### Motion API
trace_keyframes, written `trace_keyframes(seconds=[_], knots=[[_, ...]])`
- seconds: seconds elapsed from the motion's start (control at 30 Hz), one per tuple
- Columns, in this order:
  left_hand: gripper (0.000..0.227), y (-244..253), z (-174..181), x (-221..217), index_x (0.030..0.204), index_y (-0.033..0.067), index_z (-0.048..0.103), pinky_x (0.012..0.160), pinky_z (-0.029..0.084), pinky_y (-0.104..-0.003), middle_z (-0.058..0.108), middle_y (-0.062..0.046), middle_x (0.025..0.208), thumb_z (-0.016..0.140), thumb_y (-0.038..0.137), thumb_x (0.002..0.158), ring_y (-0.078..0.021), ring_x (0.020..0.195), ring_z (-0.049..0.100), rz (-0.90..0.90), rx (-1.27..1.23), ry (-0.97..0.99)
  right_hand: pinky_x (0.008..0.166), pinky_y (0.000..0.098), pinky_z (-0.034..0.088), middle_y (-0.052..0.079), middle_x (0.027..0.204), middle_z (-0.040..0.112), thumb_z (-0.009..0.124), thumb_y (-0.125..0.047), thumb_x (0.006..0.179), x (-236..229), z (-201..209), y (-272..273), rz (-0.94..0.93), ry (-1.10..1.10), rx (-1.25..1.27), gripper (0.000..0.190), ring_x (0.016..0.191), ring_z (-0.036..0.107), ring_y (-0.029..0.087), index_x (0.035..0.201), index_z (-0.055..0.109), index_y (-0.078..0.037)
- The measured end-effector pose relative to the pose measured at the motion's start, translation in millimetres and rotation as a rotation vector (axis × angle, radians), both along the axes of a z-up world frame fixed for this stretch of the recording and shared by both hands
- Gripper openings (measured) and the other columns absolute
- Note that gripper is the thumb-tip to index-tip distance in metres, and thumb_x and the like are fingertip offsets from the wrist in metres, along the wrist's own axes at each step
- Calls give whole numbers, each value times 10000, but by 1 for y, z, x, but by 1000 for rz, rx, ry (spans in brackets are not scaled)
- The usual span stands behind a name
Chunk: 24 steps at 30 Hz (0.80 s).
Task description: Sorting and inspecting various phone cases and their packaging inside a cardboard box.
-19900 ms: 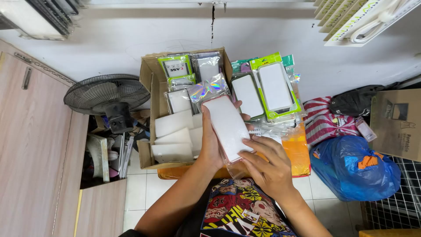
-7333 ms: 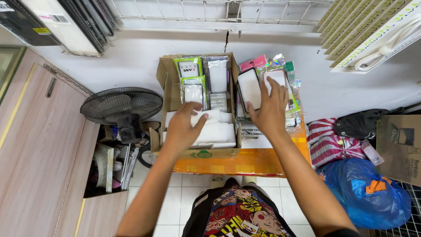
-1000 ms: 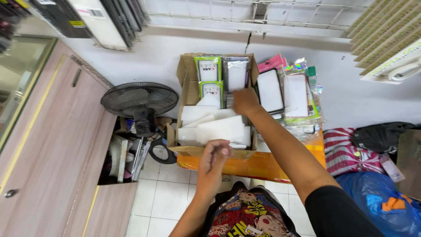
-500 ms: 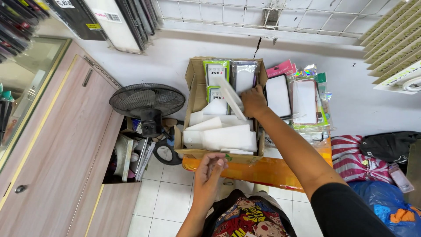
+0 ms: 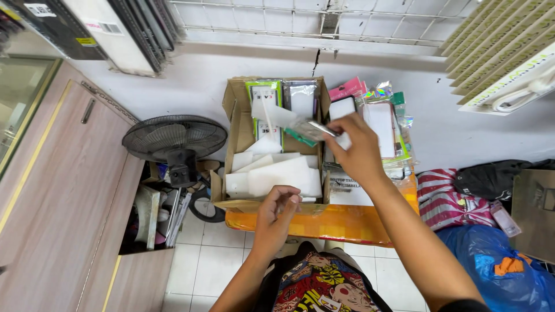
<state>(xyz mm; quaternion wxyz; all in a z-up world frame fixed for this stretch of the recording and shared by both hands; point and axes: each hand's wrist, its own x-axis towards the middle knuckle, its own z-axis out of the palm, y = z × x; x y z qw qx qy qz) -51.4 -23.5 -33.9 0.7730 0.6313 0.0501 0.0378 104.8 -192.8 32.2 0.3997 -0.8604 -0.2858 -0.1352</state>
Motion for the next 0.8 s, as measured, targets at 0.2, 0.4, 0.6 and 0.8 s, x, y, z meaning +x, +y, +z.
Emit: trace_keyframes(seconds=[0.2, 0.4, 0.6, 0.8], knots=[[487, -26, -1, 37, 1376, 63, 493, 972, 535, -345, 601, -85, 1310, 675, 240, 960, -180, 1158, 608, -140, -200, 0, 892, 304, 495, 9, 1029, 584, 773, -83, 997, -53, -62, -54, -181, 105, 741, 231, 961, 570, 102, 1146, 609, -19], [802, -51, 50, 65, 1579, 59, 274, 1225, 358, -470, 481, -152, 1546, 618, 315, 902, -291, 1457, 465, -307, -841, -98, 876, 388, 582, 39, 1013, 698, 686, -150, 936, -115, -56, -55, -68, 985, 1087, 203, 952, 664, 135, 1097, 629, -41], [811, -49, 45, 75, 1585, -43, 294, 1182, 413, -517, 577, -236, 1362, 575, 329, 920, -381, 1350, 544, -419, -822, -98, 942, 308, 512, 33, 1070, 639, 718, -74, 935, -113, -35, -71, -83, 522, 700, 499, 1012, 620, 117, 1414, 592, -11], [757, -46, 56, 75, 1533, -25, 372, 1126, 454, -500, 640, -215, 1250, 513, 451, 961, -352, 1244, 599, -422, -889, -34, 999, 314, 542, 71, 1159, 664, 724, 13, 933, -108, -27, -77, -127, 340, 513, 169, 1075, 671, 151, 1101, 728, -7]])
